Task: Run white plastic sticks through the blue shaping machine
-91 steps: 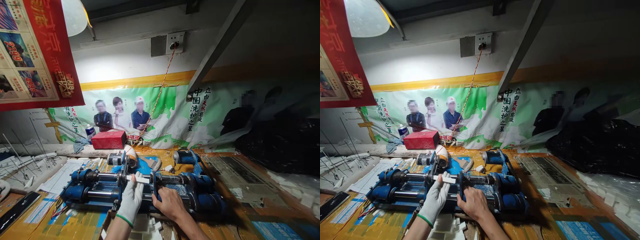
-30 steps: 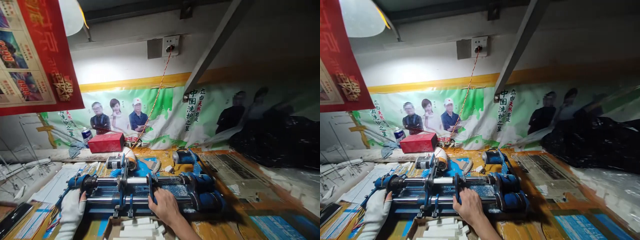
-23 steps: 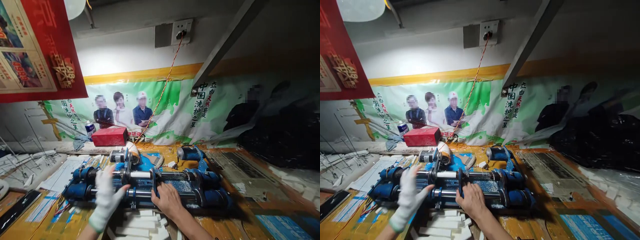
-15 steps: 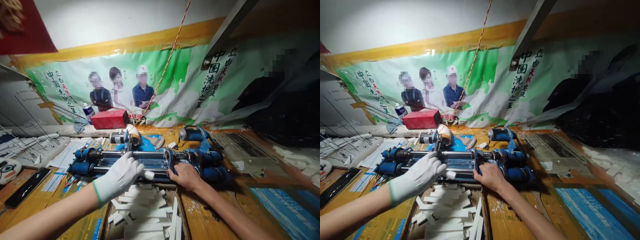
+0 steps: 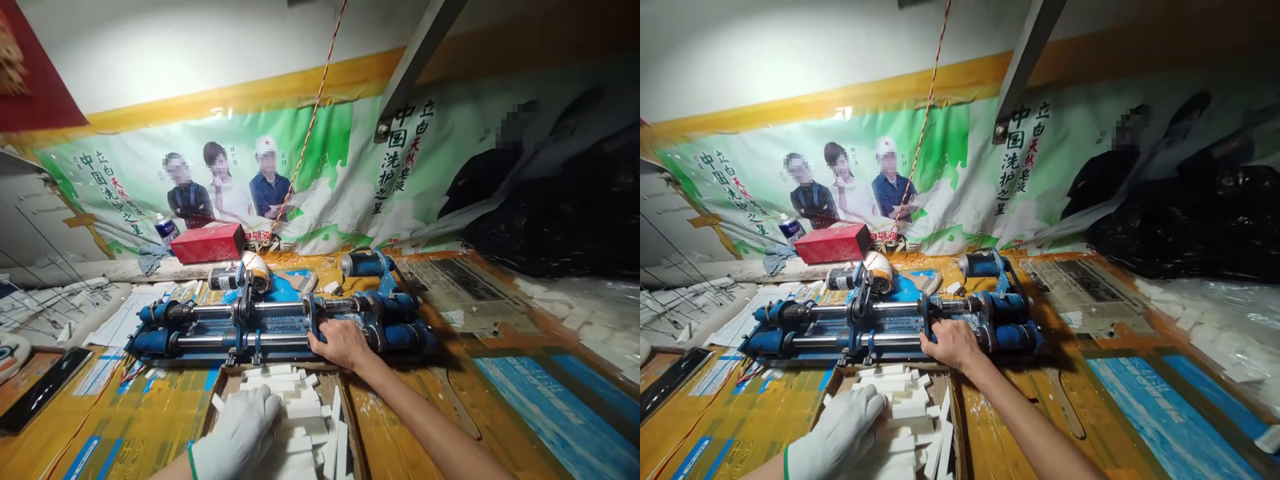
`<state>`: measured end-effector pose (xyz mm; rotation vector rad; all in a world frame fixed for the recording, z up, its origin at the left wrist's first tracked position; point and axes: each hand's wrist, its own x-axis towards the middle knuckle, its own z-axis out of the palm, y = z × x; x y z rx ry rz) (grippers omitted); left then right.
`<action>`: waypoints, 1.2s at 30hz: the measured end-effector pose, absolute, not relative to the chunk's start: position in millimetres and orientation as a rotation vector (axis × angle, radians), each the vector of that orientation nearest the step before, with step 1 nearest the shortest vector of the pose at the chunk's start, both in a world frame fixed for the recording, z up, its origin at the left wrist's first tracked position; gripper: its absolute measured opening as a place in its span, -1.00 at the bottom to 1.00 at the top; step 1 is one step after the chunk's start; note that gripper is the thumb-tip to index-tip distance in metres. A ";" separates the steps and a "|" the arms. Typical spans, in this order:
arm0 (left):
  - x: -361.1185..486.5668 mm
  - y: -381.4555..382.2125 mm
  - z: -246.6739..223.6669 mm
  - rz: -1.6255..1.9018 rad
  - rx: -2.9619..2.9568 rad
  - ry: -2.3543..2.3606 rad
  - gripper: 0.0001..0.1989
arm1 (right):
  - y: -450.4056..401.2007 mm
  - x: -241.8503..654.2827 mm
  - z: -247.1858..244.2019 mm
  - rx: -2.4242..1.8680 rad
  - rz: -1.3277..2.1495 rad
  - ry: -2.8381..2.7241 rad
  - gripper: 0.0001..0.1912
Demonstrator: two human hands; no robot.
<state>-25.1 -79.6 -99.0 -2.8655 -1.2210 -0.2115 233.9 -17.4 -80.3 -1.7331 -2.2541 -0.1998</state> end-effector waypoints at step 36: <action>-178.4 29.3 -74.3 -0.763 -1.666 -1.796 -0.77 | -10.8 190.0 -94.3 -1.612 -0.255 -2.093 -0.77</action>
